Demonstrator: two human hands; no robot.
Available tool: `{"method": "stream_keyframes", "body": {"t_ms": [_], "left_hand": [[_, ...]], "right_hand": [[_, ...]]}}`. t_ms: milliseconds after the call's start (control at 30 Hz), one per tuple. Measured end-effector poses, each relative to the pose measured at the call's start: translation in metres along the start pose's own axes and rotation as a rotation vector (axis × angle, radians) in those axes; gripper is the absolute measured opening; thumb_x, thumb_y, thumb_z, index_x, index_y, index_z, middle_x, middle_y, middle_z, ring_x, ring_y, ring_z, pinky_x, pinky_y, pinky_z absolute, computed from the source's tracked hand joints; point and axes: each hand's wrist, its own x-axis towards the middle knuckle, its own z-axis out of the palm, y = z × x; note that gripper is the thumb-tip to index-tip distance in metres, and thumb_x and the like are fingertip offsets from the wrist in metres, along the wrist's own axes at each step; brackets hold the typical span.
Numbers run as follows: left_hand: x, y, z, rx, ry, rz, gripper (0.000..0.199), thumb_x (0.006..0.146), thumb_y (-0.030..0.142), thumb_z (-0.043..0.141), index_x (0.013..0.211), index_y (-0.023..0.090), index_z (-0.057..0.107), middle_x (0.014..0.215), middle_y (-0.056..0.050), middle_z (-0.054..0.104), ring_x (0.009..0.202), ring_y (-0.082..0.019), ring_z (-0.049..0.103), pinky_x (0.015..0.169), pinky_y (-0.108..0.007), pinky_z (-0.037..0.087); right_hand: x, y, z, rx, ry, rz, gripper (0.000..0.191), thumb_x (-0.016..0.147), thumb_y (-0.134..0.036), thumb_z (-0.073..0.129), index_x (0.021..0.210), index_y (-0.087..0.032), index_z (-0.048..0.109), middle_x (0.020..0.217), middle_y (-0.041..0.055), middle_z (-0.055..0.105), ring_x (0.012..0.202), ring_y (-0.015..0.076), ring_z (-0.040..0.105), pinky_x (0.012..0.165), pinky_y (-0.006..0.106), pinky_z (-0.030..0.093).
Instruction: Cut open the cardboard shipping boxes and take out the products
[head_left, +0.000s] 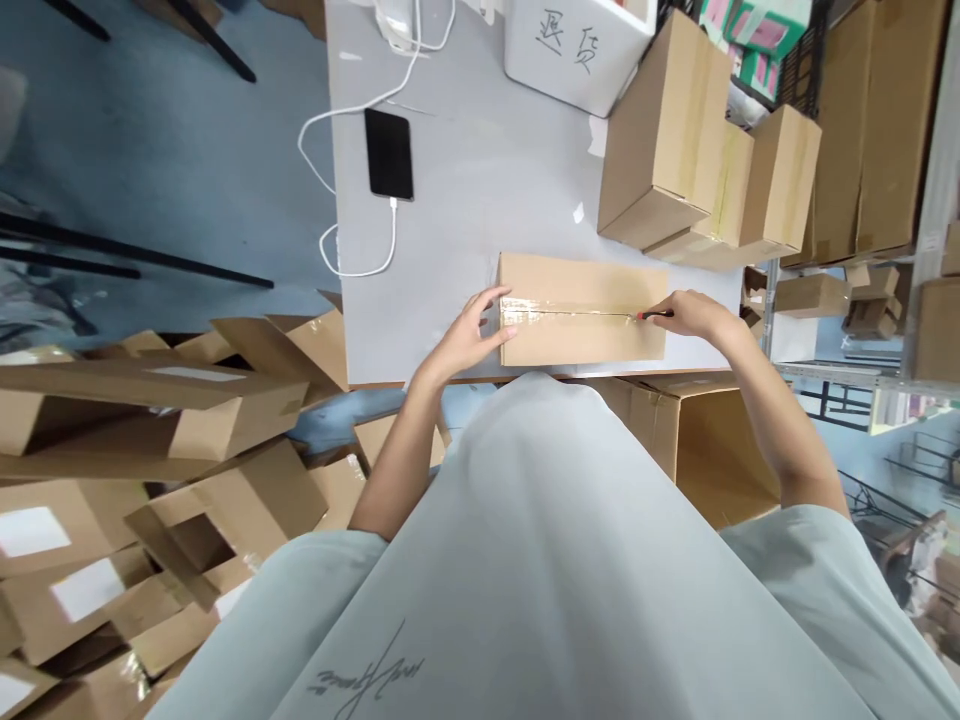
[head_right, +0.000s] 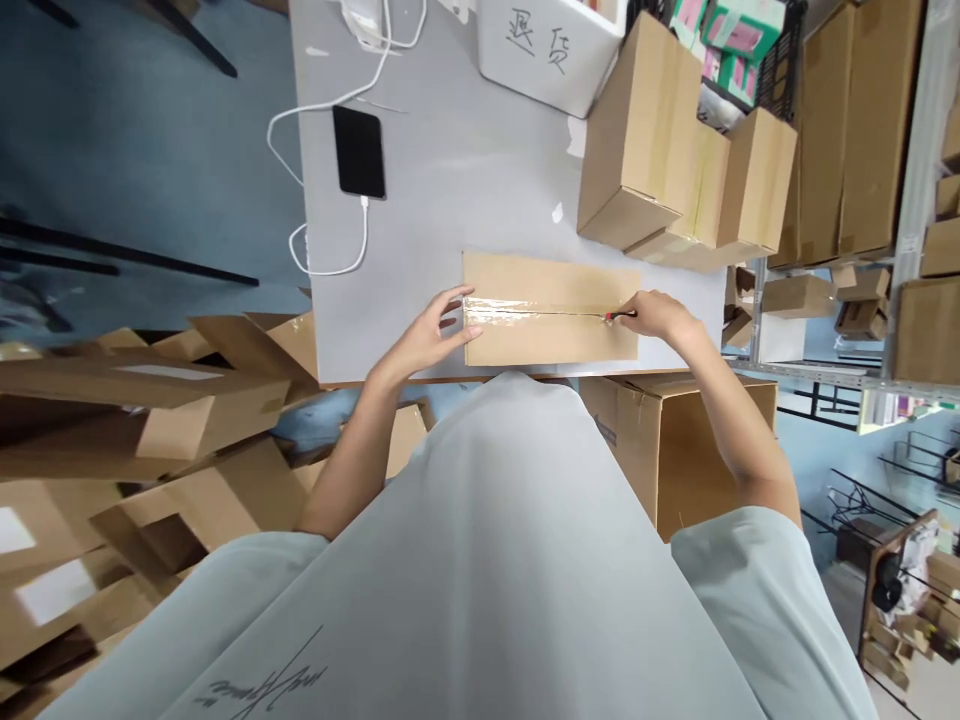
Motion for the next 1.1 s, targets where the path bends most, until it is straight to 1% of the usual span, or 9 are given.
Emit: {"method": "stream_keyframes", "body": {"t_ms": [133,233,367,467,633,833,933,1033,1100], "left_hand": [[0.003,0.015,0.013,0.259,0.144,0.015,0.077,0.095,0.045,0.078,0.166,0.027,0.055,0.186,-0.017,0.037,0.178,-0.045,0.027,0.143,-0.069,0.031],[0.015,0.035,0.045,0.447,0.262,0.064,0.076,0.09,0.036,0.081,0.162,0.026,0.061,0.193,-0.015,0.024,0.182,-0.048,0.01,0.146,-0.075,0.013],[0.035,0.054,0.095,0.535,0.261,0.123,0.06,0.103,0.047,0.072,0.16,0.03,0.064,0.191,-0.01,0.036,0.182,-0.044,0.016,0.145,-0.078,0.005],[0.04,0.054,0.112,0.588,0.306,0.093,0.059,0.107,0.053,0.066,0.162,0.031,0.064,0.19,-0.008,0.038,0.182,-0.041,0.02,0.147,-0.073,0.005],[0.038,0.047,0.11,0.714,0.337,0.056,0.063,0.106,0.056,0.067,0.163,0.029,0.064,0.188,-0.011,0.042,0.18,-0.04,0.025,0.148,-0.068,0.008],[0.04,0.039,0.11,0.736,0.416,-0.02,0.066,0.102,0.058,0.072,0.159,0.027,0.065,0.183,-0.016,0.047,0.178,-0.043,0.03,0.147,-0.069,0.013],[0.04,0.033,0.109,0.722,0.594,-0.1,0.07,0.104,0.06,0.069,0.161,0.022,0.06,0.182,-0.022,0.044,0.177,-0.043,0.031,0.147,-0.068,0.018],[0.042,0.026,0.105,0.72,0.804,-0.182,0.072,0.108,0.062,0.062,0.164,0.017,0.054,0.179,-0.026,0.045,0.173,-0.04,0.04,0.145,-0.062,0.028],[0.044,0.022,0.1,0.711,0.852,-0.218,0.073,0.108,0.062,0.063,0.165,0.016,0.052,0.173,-0.026,0.052,0.168,-0.037,0.047,0.144,-0.058,0.033]], "right_hand": [[-0.002,0.021,0.022,0.117,0.071,-0.074,0.046,0.112,-0.044,0.058,0.152,-0.038,0.081,0.116,0.0038,0.091,0.102,0.0282,0.079,0.081,0.034,0.049],[0.004,0.022,0.026,0.137,0.1,-0.105,0.047,0.11,-0.044,0.06,0.15,-0.035,0.082,0.119,0.0062,0.091,0.103,0.0296,0.078,0.08,0.036,0.049],[0.015,0.027,0.023,0.158,0.065,-0.166,0.046,0.11,-0.044,0.062,0.151,-0.037,0.081,0.125,0.0068,0.089,0.107,0.0299,0.078,0.082,0.036,0.05],[0.02,0.039,0.023,0.171,0.046,-0.196,0.045,0.11,-0.045,0.064,0.151,-0.038,0.081,0.126,0.0074,0.089,0.11,0.0311,0.079,0.084,0.037,0.051],[0.025,0.093,0.036,0.224,0.027,-0.195,0.043,0.111,-0.044,0.066,0.15,-0.035,0.082,0.109,0.0096,0.089,0.1,0.0316,0.078,0.083,0.039,0.051],[0.053,0.159,0.063,0.444,-0.016,-0.317,0.041,0.108,-0.045,0.07,0.146,-0.038,0.085,0.093,0.0024,0.087,0.082,0.0242,0.072,0.078,0.036,0.05],[0.083,0.18,0.076,0.601,-0.04,-0.477,0.041,0.102,-0.05,0.078,0.139,-0.038,0.088,0.097,0.0012,0.087,0.083,0.0226,0.071,0.078,0.035,0.052],[0.126,0.203,0.096,0.834,-0.237,-0.659,0.051,0.095,-0.063,0.085,0.135,-0.031,0.09,0.095,0.0028,0.085,0.076,0.0186,0.066,0.074,0.033,0.053],[0.155,0.211,0.119,1.038,-0.373,-0.716,0.064,0.088,-0.072,0.089,0.13,-0.024,0.089,0.094,0.0057,0.083,0.072,0.0167,0.063,0.069,0.032,0.051]]}}
